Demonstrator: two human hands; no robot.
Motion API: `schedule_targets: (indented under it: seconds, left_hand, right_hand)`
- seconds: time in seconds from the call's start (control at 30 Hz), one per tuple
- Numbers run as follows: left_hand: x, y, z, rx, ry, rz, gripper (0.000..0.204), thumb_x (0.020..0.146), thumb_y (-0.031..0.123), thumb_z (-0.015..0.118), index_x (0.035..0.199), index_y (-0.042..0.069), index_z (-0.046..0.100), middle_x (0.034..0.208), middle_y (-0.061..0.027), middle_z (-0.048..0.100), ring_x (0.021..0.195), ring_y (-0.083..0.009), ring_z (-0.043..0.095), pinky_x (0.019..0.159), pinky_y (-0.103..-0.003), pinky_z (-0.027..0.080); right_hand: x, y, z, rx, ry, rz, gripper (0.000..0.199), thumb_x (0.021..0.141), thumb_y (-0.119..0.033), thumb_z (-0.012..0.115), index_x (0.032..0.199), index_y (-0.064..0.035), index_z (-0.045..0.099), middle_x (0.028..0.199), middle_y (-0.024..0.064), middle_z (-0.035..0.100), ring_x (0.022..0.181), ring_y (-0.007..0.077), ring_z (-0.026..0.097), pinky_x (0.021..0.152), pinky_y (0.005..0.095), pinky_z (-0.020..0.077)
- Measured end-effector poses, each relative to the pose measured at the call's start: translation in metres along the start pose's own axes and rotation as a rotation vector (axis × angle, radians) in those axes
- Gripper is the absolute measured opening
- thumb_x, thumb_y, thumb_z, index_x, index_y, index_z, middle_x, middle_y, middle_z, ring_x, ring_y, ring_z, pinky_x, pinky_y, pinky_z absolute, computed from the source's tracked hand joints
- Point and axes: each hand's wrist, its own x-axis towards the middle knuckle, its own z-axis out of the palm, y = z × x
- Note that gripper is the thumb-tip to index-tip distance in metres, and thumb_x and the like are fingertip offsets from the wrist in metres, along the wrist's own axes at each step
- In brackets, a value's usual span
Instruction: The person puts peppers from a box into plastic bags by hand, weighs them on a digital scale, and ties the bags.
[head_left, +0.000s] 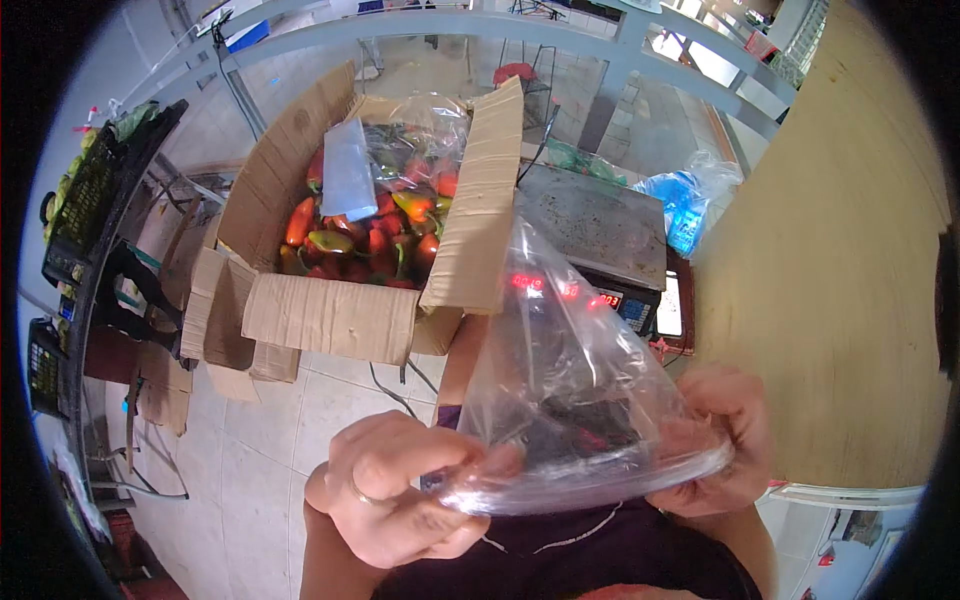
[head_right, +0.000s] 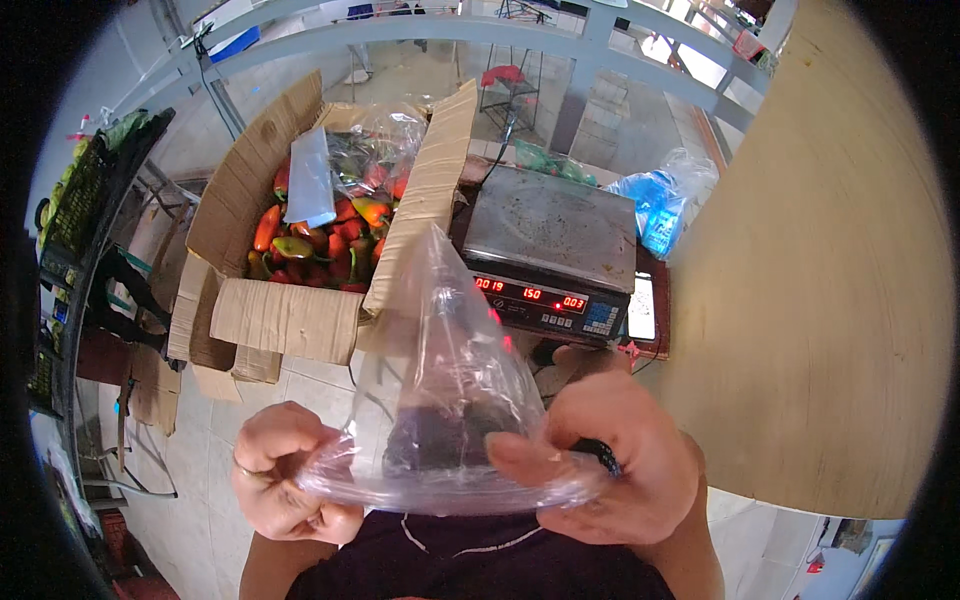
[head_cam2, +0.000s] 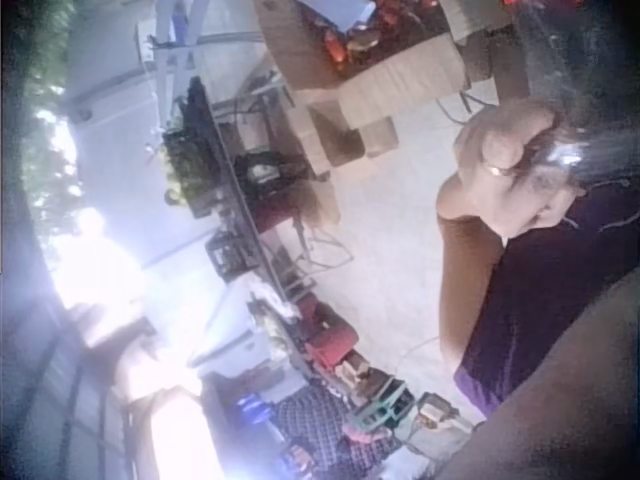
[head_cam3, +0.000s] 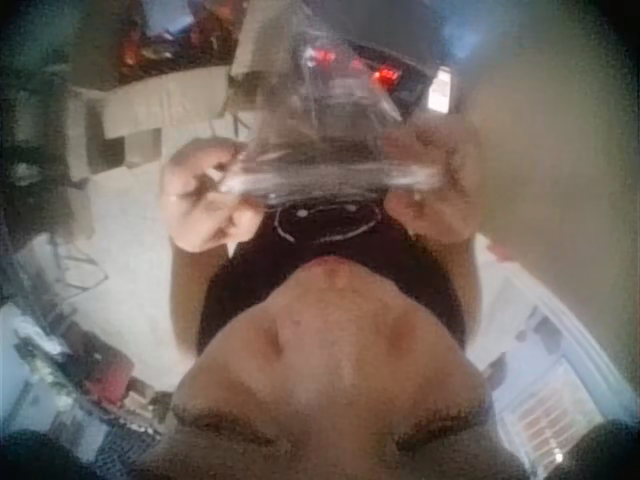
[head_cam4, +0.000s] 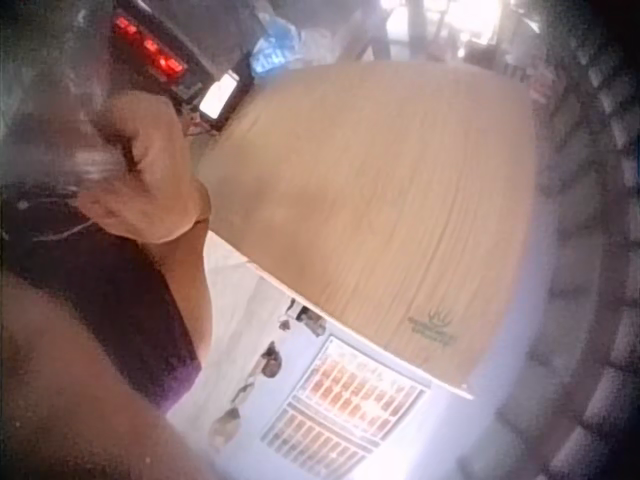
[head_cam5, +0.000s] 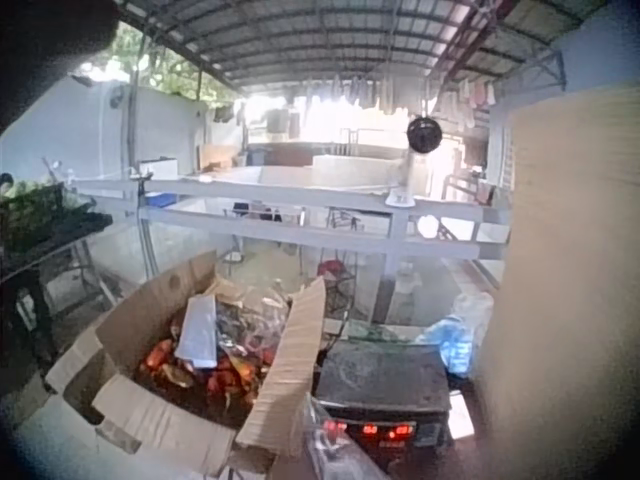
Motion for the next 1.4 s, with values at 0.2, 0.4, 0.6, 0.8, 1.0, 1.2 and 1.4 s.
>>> schedule_targets:
  seconds: [0.2,0.4,0.6,0.8,1.0,1.2,1.4]
  left_hand:
    - [0.015,-0.121,-0.027,0.496,0.495,-0.281,0.02,0.08,-0.001,0.05,0.099,-0.006,0.055,0.083,-0.012,0.055,0.067,-0.0183,0.051,0.059,-0.025,0.041]
    - [-0.04,-0.301,-0.092,1.08,0.519,-0.236,0.039,0.074,0.0,0.052,0.112,-0.007,0.046,0.109,-0.0262,0.049,0.094,-0.0394,0.051,0.078,-0.039,0.044]
    - [-0.037,-0.309,-0.059,1.005,0.431,-0.221,0.036,0.073,0.0,0.051,0.109,-0.006,0.047,0.112,-0.0267,0.048,0.1,-0.0404,0.049,0.082,-0.041,0.043]
    - [-0.043,-0.307,-0.056,1.011,0.438,-0.281,0.04,0.072,0.002,0.053,0.112,-0.004,0.047,0.113,-0.0256,0.048,0.103,-0.0392,0.049,0.083,-0.04,0.044]
    - [-0.042,-0.305,-0.055,0.976,0.413,-0.333,0.041,0.072,0.003,0.053,0.112,-0.003,0.048,0.111,-0.0248,0.05,0.094,-0.0381,0.053,0.077,-0.04,0.045]
    - [-0.04,-0.307,-0.054,0.98,0.423,-0.325,0.039,0.072,0.003,0.052,0.11,-0.002,0.05,0.109,-0.0245,0.051,0.088,-0.0371,0.055,0.073,-0.04,0.046]
    - [-0.046,-0.31,-0.059,1.0,0.457,-0.327,0.037,0.073,0.005,0.053,0.109,-0.001,0.053,0.107,-0.024,0.053,0.089,-0.0369,0.055,0.074,-0.04,0.046]
  right_hand:
    - [0.064,0.043,0.017,0.173,0.149,-0.029,0.023,0.064,-0.009,0.068,0.087,-0.0057,0.064,0.082,0.0068,0.056,0.078,0.0213,0.055,0.07,0.0298,0.0435]
    - [0.141,0.129,0.095,0.035,-0.288,-0.166,0.022,0.071,-0.004,0.061,0.092,-0.0026,0.061,0.092,0.0106,0.057,0.089,0.0256,0.055,0.077,0.0319,0.0445]
    - [0.188,0.148,0.2,-0.704,-1.084,0.069,0.036,0.064,-0.007,0.06,0.1,-0.0029,0.06,0.098,0.0152,0.059,0.088,0.0299,0.058,0.076,0.0382,0.0462]
    - [0.177,0.195,0.261,-0.715,-1.079,0.425,0.05,0.068,-0.009,0.057,0.118,-0.0082,0.052,0.139,0.0153,0.025,0.113,0.031,0.046,0.084,0.0489,0.0415]
    - [0.174,0.179,0.239,-0.797,-1.281,0.211,0.058,0.074,-0.012,0.056,0.129,-0.0113,0.039,0.144,0.0122,0.012,0.118,0.0316,0.04,0.087,0.0532,0.0373]
    - [0.181,0.179,0.254,-0.993,-1.415,0.329,0.05,0.074,-0.014,0.056,0.123,-0.0146,0.047,0.141,0.0127,0.022,0.116,0.0336,0.043,0.085,0.0548,0.0383]
    - [0.181,0.199,0.235,-0.74,-1.475,0.069,0.072,0.069,-0.019,0.059,0.134,-0.0136,0.03,0.135,0.0152,0.032,0.116,0.0303,0.042,0.089,0.0407,0.0406]
